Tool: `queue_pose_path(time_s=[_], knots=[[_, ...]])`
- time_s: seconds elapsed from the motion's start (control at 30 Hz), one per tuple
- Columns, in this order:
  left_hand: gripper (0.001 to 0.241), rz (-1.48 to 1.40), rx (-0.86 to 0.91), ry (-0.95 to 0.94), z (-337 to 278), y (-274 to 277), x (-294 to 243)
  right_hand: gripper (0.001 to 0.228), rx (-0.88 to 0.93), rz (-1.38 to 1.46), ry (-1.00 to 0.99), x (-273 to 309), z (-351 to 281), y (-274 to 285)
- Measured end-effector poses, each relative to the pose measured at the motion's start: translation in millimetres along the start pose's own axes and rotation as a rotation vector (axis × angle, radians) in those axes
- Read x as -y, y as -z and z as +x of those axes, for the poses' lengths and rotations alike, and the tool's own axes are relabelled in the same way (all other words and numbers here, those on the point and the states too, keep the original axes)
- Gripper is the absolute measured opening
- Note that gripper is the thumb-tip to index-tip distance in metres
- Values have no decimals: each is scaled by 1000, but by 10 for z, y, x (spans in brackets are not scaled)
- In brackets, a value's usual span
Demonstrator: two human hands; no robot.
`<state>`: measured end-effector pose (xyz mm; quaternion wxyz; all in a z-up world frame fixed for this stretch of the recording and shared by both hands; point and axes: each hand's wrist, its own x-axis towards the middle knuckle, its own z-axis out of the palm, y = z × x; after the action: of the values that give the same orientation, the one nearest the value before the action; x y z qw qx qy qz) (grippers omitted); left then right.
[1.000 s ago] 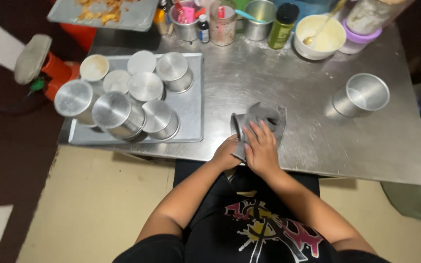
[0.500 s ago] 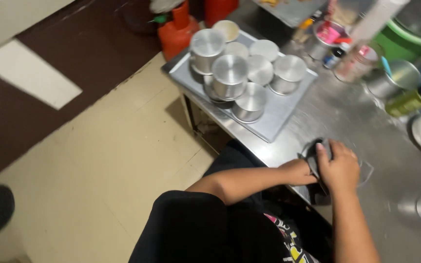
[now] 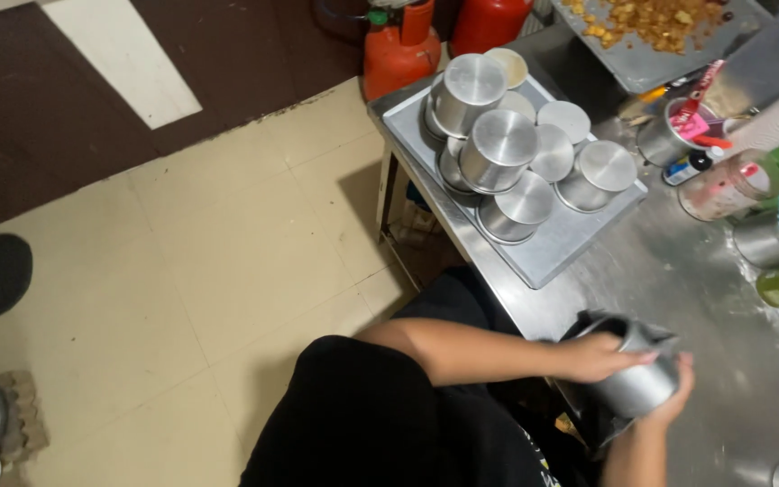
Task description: Wiping metal cake molds with a gray cloth on a stainless steel table.
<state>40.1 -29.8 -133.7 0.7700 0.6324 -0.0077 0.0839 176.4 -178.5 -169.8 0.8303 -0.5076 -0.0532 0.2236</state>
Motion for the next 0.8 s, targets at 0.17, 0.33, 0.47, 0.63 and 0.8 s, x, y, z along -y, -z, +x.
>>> queue_pose_path(time_s=[0.17, 0.33, 0.47, 0.63, 0.8], knots=[[54, -356, -341, -73, 190, 3, -754, 42, 18, -337, 298, 461, -938, -1022], [69, -183, -488, -212, 44, -125, -991, 48, 161, -742, 778, 1073, -1731, -2121], [80, 177, -254, -24, -176, -147, -1111, 48, 242, -1118, 862, 1150, -1587, -1914], [79, 309, 0, 30, -215, -113, -932, 50, 405, -838, 426, 1322, -1287, -1431], [45, -213, 330, -335, -379, -196, -1483, 55, 503, -264, 370, 1109, -809, -532]])
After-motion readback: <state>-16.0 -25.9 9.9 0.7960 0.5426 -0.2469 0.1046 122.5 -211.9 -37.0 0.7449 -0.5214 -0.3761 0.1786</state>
